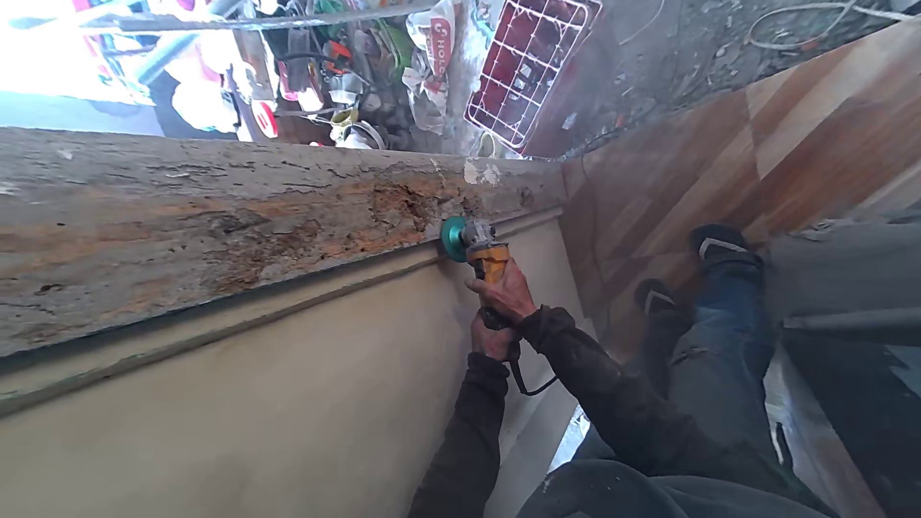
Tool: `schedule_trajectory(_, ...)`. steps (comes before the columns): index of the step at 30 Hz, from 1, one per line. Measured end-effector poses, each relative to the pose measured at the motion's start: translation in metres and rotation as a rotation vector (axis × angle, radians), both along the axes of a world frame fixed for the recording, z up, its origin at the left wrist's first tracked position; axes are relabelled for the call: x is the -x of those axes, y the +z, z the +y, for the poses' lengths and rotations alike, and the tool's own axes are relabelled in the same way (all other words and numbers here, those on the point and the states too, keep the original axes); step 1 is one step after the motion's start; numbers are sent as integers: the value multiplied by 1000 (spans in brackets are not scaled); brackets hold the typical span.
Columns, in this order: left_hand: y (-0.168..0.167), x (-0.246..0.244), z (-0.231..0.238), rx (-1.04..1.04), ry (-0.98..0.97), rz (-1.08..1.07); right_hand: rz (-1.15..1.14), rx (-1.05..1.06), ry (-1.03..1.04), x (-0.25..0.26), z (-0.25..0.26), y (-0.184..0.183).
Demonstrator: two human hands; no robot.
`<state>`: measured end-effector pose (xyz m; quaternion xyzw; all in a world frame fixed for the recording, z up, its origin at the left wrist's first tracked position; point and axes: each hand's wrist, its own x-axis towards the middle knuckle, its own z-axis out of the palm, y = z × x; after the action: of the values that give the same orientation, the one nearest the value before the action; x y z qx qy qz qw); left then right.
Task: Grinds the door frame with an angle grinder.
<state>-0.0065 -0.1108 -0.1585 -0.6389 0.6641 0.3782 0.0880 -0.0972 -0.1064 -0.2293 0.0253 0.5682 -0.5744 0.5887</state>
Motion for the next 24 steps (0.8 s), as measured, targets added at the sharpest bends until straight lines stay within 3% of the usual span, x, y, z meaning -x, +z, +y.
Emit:
schedule_trajectory(9,44,-4,6,61,30,60,36,52,45,3,2,53)
schedule_trajectory(24,81,-5,12,151,67,197,108,135,64,11,3,103)
